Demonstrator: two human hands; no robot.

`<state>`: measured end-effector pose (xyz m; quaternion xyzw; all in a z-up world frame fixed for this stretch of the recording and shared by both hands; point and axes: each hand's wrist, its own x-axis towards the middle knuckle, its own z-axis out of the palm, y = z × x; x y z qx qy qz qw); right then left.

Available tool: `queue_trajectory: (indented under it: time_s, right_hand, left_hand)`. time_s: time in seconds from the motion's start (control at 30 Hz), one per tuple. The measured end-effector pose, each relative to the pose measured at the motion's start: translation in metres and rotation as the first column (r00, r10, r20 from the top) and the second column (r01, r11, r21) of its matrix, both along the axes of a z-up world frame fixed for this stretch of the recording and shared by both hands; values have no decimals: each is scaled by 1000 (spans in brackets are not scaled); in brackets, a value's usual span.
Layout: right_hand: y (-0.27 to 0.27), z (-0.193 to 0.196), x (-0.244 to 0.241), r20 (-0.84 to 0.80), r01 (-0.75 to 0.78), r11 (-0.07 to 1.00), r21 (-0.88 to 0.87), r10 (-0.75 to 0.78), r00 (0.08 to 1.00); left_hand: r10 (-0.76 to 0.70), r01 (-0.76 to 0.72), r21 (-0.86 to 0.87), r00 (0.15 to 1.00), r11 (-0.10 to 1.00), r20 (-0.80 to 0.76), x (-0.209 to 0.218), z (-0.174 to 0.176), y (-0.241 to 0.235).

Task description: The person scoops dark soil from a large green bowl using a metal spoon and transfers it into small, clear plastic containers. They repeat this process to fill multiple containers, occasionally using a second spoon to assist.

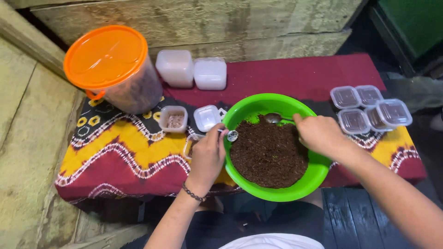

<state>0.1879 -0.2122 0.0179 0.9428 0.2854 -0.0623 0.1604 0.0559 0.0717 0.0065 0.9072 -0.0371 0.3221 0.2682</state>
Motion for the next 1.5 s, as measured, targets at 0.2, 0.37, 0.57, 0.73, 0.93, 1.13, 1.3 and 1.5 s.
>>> queue_trajectory:
  time_s: [0.2, 0.37, 0.57, 0.73, 0.93, 1.13, 1.3, 1.5]
  right_hand:
    - [37, 4, -1, -255, -105, 976, 190, 153, 955]
    - [35, 8, -9, -307, -202, 935, 293, 292, 906]
    - [4, 33, -44, -130, -452, 886, 100, 462, 877]
    - [-53, -5, -58, 153, -681, 732, -29, 676, 721]
    - [-26, 16, -100, -251, 5, 925, 379, 97, 963]
    - [21, 20, -113, -472, 93, 930, 356, 94, 876]
    - [31, -9, -99, -337, -97, 985, 141, 140, 931]
    - [31, -2, -67, -215, -131, 990, 57, 140, 967]
  left_hand:
    - [4, 5, -80, 995, 997, 104, -5, -4, -1]
    - [22, -10, -82, 988, 997, 150, -9, -4, 4]
    - [-19, 32, -82, 988, 996, 154, -13, 7, 7]
    - [-136, 139, -17, 982, 990, 130, -11, 7, 12]
    - [-235, 237, -37, 970, 971, 58, -1, 10, 10]
    - [-248, 249, -27, 968, 968, 49, 6, 9, 5]
    - [-214, 216, -23, 975, 976, 58, 5, 9, 2]
    - [-202, 203, -9, 978, 979, 43, 7, 7, 3]
